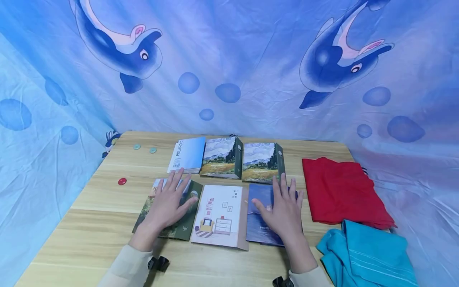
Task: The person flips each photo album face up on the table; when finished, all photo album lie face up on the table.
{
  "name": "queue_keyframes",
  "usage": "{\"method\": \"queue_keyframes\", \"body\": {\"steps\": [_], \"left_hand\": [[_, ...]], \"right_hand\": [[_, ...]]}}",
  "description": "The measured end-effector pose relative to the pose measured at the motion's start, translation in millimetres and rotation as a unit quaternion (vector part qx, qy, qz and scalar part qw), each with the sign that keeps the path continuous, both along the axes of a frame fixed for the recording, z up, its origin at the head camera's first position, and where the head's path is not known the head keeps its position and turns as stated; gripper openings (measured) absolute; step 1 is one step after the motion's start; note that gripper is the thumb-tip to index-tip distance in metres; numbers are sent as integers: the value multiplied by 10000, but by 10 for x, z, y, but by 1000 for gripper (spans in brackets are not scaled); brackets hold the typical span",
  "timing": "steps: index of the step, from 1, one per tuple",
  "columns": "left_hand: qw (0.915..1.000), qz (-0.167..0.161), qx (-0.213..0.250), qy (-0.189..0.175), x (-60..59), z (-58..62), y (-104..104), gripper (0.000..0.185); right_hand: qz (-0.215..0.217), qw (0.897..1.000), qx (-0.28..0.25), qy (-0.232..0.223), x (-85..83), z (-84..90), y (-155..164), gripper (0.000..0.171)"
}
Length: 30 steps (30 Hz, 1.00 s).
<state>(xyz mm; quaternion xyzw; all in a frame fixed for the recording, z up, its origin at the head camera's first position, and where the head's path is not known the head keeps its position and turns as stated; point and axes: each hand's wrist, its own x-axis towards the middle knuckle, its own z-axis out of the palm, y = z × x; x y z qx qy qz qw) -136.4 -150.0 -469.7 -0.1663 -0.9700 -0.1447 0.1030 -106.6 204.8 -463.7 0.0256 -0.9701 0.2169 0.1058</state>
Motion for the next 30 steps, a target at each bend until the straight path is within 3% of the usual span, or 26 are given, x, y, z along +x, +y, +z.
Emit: {"method": "queue_keyframes", "body": {"steps": [5,12,16,19,24,30], "left_hand": [[9985,-176,514,-86,-42,45,-40,78],[9839,-276,1755,-183,-189,166,-126,66],[9818,-261,1877,-141,-270,196,-164,64],[9781,-277,2021,-412,-336,204,-203,63],[9728,-272,2154,-810,-452,191,-279,62],[9667,-228,2309,-1077,-594,205,-318,63]], "right_hand": [[106,9997,-194,121,-49,15,9,96],[265,9884,-1453,365,-190,111,48,72],[381,9796,-1898,544,-288,167,43,64],[414,9763,-2041,596,-370,206,14,62],[491,9718,-2266,429,-485,251,-72,61],[732,9574,-2790,149,-679,276,-230,56]]}}
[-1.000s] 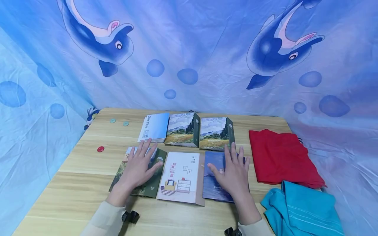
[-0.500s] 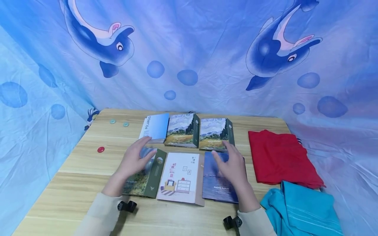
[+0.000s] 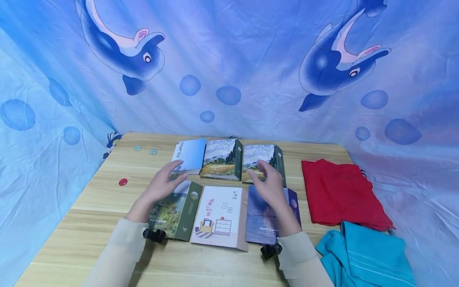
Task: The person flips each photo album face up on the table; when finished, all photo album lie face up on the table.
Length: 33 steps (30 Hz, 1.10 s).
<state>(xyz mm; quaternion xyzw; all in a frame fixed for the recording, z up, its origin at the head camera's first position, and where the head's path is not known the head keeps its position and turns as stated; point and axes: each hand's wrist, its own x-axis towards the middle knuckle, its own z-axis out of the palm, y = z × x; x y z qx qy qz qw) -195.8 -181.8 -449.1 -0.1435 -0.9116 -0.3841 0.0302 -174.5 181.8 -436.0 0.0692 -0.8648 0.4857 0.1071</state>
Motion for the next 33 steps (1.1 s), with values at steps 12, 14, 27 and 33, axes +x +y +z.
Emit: {"method": "queue_keyframes", "body": {"steps": [12,14,27,33], "left_hand": [[9981,131,-21,-596,-295,-28,-40,71],[9973,190,47,-703,-330,-55,-49,71],[9906,876,493,-926,-530,-238,-82,71],[9871,859,342,-1305,-564,-275,-61,76]], "right_hand": [[478,9906,-990,-818,-407,40,-521,53],[547,9866,-1119,-1053,-476,13,-636,53],[947,9746,-1291,-1564,-784,-299,-1326,53],[1229,9700,-1048,-1816,-828,-349,-1518,57]]}}
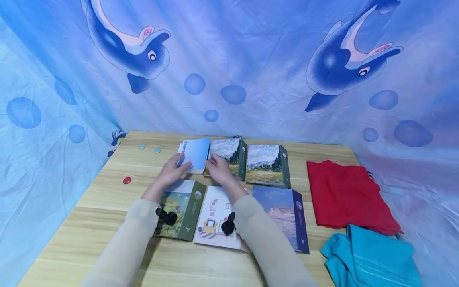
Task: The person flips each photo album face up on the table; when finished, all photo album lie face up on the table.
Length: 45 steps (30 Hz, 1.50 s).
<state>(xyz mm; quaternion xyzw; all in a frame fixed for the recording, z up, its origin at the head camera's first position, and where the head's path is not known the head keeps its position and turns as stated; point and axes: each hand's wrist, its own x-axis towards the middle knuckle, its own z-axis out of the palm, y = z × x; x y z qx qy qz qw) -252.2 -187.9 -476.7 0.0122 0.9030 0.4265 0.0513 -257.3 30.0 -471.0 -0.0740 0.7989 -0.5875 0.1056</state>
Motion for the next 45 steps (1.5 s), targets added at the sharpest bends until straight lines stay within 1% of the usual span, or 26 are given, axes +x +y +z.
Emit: {"method": "queue_keyframes", "body": {"steps": [2,6,9,13,14,17,19,21,23,25,27,29,32,34,36,40,45], "left_hand": [[9999,-59,-89,2,0,-2,22,78],[9987,-328,-383,-91,8,-6,51,83],[9971,-487,-556,-164,17,4,57,86],[9976,-455,-496,-184,26,16,51,87],[9979,-431,-442,-188,31,18,50,87],[9991,-328,-218,-185,38,20,71,85],[9995,-271,-26,-153,39,23,105,84],[9997,-194,141,-95,42,23,147,84],[9995,-126,301,-47,43,21,190,83],[9985,3,548,6,61,32,232,81],[9958,221,892,8,81,42,272,78],[9916,449,1215,9,101,59,310,76],[9811,635,1828,-69,126,74,367,73],[9766,560,2076,-106,141,83,402,72],[9731,420,2263,-103,162,94,431,70],[9738,356,2242,125,211,130,452,69],[9699,386,2375,376,223,175,460,67]], "right_hand": [[93,9999,134,46,-13,-13,-54,56],[154,9994,294,76,-10,-42,-136,56],[133,9998,144,51,4,-50,-170,57],[83,9999,-35,136,29,-18,-194,55],[66,9998,-76,189,35,-3,-203,54],[-49,9990,-408,187,59,44,-224,49],[-201,9972,-701,146,65,70,-241,46],[-443,9932,-1076,30,68,87,-261,42],[-783,9874,-1374,-34,65,101,-279,38],[-1127,9783,-1737,-116,57,106,-292,32],[-1390,9684,-2059,-215,52,118,-296,28],[-1545,9608,-2273,-358,45,126,-292,28],[-1524,9566,-2403,-630,57,157,-276,39],[-1444,9573,-2391,-740,63,172,-264,47],[-1335,9589,-2372,-802,71,187,-248,51],[-1168,9637,-2276,-759,79,208,-221,50],[-1107,9662,-2213,-722,84,212,-199,49]]}}
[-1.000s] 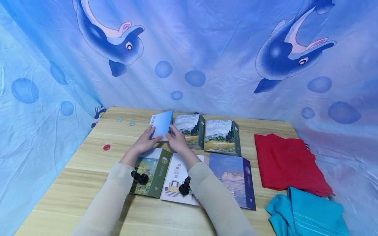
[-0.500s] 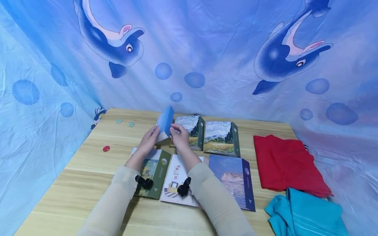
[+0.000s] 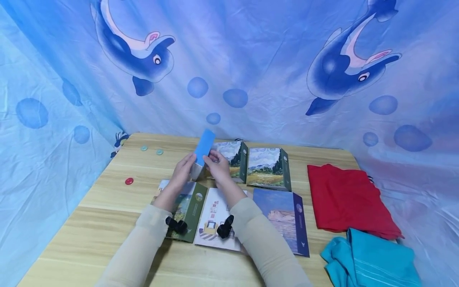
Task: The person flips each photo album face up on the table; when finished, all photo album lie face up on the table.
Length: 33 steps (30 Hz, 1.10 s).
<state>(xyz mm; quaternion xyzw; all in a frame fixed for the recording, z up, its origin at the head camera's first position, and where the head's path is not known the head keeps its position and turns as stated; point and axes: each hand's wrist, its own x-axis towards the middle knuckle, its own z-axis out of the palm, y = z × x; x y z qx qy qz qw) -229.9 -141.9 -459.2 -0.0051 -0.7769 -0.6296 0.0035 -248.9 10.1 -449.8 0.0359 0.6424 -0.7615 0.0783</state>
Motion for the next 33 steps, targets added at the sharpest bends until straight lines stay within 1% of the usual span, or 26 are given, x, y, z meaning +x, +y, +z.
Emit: {"method": "queue_keyframes", "body": {"steps": [5,8,11,14,17,20,22,24,26,27,28,30,33], "left_hand": [[9998,150,-158,34,-5,-5,-29,68],[9995,240,-208,30,-13,-19,-55,67],[9992,377,-118,77,-16,-27,-87,64],[9987,448,51,247,-13,-30,-127,60],[9979,459,177,431,-6,-36,-181,55],[9972,512,232,497,-7,-65,-248,50],[9968,660,110,444,-19,-88,-305,49],[9968,755,-110,253,-36,-92,-373,51],[9960,782,-426,3,-69,-94,-447,55],[9953,731,-625,-136,-90,-97,-485,58],[9944,655,-782,-262,-105,-99,-519,60],[9927,454,-1016,-464,-136,-118,-578,63],[9901,244,-1249,-591,-158,-125,-617,63]], "right_hand": [[56,9999,85,0,-4,-22,-19,45],[179,9997,137,26,-9,-48,-36,44],[438,9978,466,156,-10,-91,-56,45],[766,9906,1076,356,-4,-134,-86,48],[1039,9798,1624,533,17,-147,-124,52],[1277,9673,2081,687,46,-147,-141,55],[1466,9559,2416,805,56,-163,-147,57],[1660,9433,2706,970,68,-173,-156,58],[1838,9327,2920,1051,81,-174,-163,59],[1899,9297,2970,1062,87,-175,-165,59],[1938,9277,3009,1067,94,-171,-164,59],[2008,9279,2969,1027,100,-168,-154,58],[2026,9294,2904,1040,85,-165,-121,55]]}}
